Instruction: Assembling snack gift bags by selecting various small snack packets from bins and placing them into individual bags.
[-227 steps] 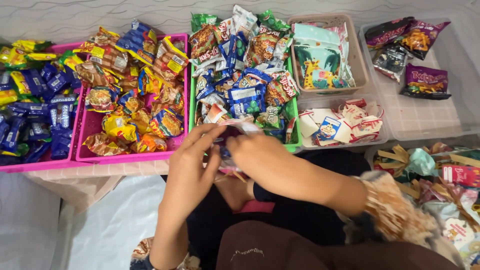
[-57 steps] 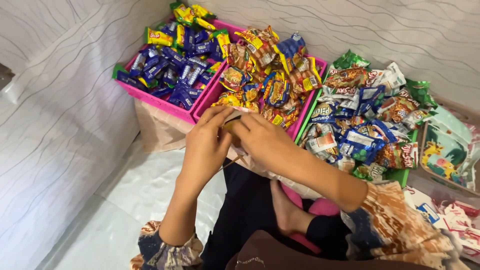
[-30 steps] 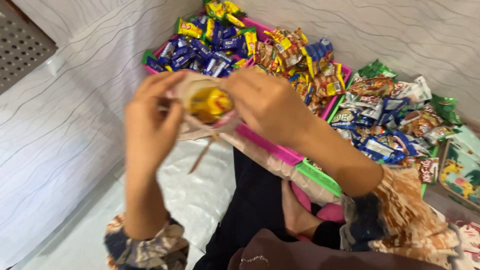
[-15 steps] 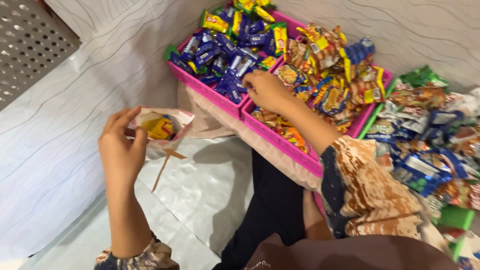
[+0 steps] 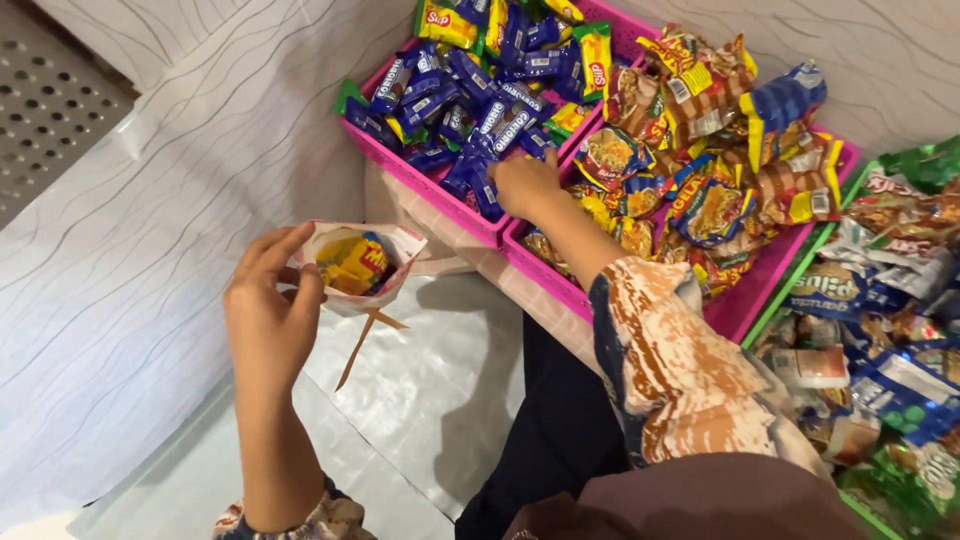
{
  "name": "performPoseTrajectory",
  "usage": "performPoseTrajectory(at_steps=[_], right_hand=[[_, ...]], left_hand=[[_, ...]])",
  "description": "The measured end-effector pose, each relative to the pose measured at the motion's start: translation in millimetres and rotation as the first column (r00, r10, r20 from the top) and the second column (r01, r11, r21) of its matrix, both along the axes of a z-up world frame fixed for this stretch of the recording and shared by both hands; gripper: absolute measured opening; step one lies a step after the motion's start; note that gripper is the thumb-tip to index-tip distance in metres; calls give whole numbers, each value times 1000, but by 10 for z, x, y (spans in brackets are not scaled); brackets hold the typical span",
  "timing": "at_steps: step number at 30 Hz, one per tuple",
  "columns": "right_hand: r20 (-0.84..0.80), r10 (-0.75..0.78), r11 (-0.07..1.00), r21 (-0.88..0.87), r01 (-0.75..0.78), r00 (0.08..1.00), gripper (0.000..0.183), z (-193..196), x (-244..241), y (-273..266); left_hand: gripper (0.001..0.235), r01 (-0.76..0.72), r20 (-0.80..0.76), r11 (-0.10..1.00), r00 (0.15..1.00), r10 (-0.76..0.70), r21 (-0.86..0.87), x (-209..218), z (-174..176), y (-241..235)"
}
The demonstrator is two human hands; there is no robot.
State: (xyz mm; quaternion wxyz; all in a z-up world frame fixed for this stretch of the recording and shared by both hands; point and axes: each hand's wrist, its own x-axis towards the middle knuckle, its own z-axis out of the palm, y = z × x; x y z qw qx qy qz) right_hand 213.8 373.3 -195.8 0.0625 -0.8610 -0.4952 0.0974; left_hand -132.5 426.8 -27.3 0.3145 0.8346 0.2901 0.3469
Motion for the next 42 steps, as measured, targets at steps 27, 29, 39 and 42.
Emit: performPoseTrajectory(at_steps=[27,29,39,42], right_hand=[[-192,-176,979,73,193,966,49,260,-87,206],[-179,-159,959,206,195,971,43,260,-45,207],[-328,-114,798,532,283,938,34,555,13,-145],[-367,-52,746,604,280,929,27,702,-28,-332]], left_hand=[[41,11,-42,999,999,-12,-33,272,41,-87],[40,17,-36,999,999,-19,-35,268,58,-101],[40,36,-9,999,999,-37,-21,211,311,-273],[40,50,7,999,999,-50,-9,190,436,-388]])
